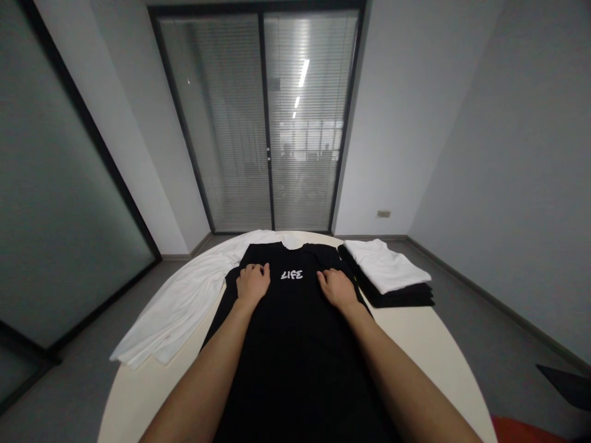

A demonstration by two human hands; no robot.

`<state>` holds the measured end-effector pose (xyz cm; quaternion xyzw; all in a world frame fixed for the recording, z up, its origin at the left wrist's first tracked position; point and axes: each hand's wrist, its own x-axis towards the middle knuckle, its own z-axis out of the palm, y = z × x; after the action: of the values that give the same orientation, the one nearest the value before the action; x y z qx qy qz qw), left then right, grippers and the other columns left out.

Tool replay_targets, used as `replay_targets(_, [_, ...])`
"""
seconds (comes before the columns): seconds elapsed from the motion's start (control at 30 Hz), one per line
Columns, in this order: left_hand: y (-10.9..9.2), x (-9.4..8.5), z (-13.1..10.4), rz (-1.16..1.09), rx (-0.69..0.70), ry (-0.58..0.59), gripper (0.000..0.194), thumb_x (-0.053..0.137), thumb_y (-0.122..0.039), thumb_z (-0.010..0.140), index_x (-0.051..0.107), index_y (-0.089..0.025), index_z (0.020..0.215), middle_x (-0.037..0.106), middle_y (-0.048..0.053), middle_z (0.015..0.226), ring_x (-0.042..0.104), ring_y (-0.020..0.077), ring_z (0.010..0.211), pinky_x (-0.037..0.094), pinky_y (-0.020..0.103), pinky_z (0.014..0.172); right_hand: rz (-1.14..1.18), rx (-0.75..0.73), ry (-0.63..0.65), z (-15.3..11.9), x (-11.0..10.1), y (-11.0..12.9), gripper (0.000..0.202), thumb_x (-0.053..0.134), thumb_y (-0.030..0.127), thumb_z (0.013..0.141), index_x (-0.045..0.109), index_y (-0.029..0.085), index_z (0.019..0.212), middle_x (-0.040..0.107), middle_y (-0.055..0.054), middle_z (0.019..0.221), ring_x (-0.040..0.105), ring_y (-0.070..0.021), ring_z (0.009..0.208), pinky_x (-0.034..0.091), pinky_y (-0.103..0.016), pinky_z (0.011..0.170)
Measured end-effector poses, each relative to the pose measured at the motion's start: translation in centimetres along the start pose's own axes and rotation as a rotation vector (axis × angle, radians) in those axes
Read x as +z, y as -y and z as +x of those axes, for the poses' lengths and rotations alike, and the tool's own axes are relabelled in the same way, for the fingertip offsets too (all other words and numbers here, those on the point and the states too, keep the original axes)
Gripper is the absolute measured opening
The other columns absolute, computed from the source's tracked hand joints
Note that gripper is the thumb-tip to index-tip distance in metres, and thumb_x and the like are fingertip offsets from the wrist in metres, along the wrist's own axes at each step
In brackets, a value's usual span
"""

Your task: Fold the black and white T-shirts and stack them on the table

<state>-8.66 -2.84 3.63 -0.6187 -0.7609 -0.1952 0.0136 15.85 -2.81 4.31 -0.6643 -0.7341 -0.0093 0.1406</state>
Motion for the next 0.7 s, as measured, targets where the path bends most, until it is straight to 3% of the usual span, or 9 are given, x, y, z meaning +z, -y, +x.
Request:
replay_targets(0.13, [0.7,1.8,0.0,-0.031,0.021,-0.03,0.05,0.032,-0.044,0.105,0.072,-0.019,0.12,0.059,0.014,0.142,0.052,0.034,0.132,0.039,0.051,0.11,0.018,0.149,-0.019,1.3,0.4,0.3,0.047,0.037,0.042,0.104,0.077,0.017,0.097,0.075,-0.015,0.097,0.071,-0.0263,0.091,0.048,-0.032,0.078])
replay_targets(0.27, [1.9,2.5,-0.3,-0.066,0.085,-0.004,0.047,0.033,-0.044,0.105,0.068,-0.023,0.13,0.054,0.01,0.15,0.046,0.0312,0.14,0.033,0.05,0.117,0.08,0.213,-0.06,1.2,1.2,-0.5,0.049,0.037,0.046,0.103,0.078,0.02,0.098,0.076,-0.014,0.094,0.071,-0.0247,0.088,0.047,-0.03,0.076])
replay_targets(0.53, [3.5,2.0,-1.6,-0.087,0.095,0.007,0.051,0.029,-0.044,0.107,0.059,-0.021,0.141,0.046,0.011,0.156,0.038,0.0312,0.147,0.028,0.052,0.12,0.195,0.153,-0.079,-1.0,1.3,-2.0,0.055,0.029,0.051,0.105,0.075,0.022,0.097,0.076,-0.01,0.094,0.07,-0.0222,0.089,0.044,-0.027,0.074])
replay_targets(0.7, [3.9,1.1,-3.7,-0.061,0.09,0.029,0.052,0.029,-0.044,0.106,0.054,-0.022,0.146,0.041,0.011,0.16,0.033,0.0306,0.15,0.026,0.051,0.121,0.222,0.053,-0.091,-2.9,1.2,-1.9,0.053,0.026,0.045,0.107,0.074,0.021,0.106,0.075,-0.01,0.106,0.067,-0.0227,0.105,0.045,-0.028,0.087])
